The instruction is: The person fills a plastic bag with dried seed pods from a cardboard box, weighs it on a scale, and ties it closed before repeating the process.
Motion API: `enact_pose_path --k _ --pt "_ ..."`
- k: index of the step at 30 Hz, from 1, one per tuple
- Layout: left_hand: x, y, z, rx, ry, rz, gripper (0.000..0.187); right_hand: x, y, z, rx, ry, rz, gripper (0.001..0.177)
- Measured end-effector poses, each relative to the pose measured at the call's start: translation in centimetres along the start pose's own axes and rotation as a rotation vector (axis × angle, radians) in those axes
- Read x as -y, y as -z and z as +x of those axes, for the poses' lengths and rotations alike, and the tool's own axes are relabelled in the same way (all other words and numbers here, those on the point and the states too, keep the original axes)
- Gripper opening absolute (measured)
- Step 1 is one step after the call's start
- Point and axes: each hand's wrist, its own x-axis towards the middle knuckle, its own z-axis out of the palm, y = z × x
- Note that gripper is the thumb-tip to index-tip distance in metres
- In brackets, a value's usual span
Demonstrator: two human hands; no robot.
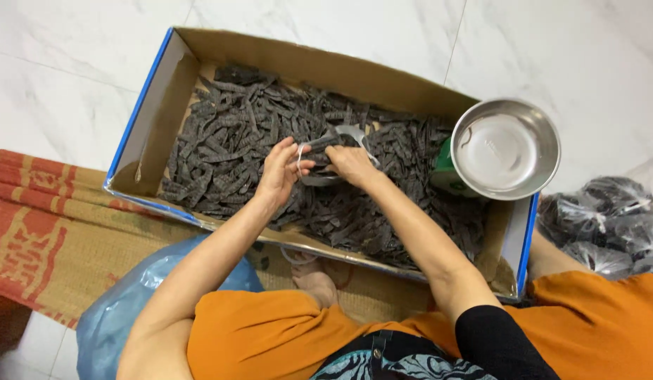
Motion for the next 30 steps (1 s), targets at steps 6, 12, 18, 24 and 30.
enact_pose_path --k 6,12,18,24,30 --pt "0.1 -0.1 0.0 0.001 0.015 0.003 0.077 0.6 0.5 0.8 -0.027 0.072 0.067 0.045" --pt "0.5 -0.1 0.4 0.008 0.013 -0.018 0.078 2.0 -0.5 2.6 -0.171 0.324 -0.066 0.021" --pt "0.3 0.2 0.0 0.004 0.016 -0.016 0.076 4.5 4.4 -1.0 -0.362 0.329 0.084 0.021" --pt "0.9 0.9 0.3 0.020 0.006 -0.024 0.074 -0.9 1.9 -10.0 -0.092 0.037 0.178 0.020" --pt "0.1 0.3 -0.6 0.037 0.026 -0.003 0.074 -9.2 -4.2 -15.8 -0.049 -0.373 -0.081 0.065"
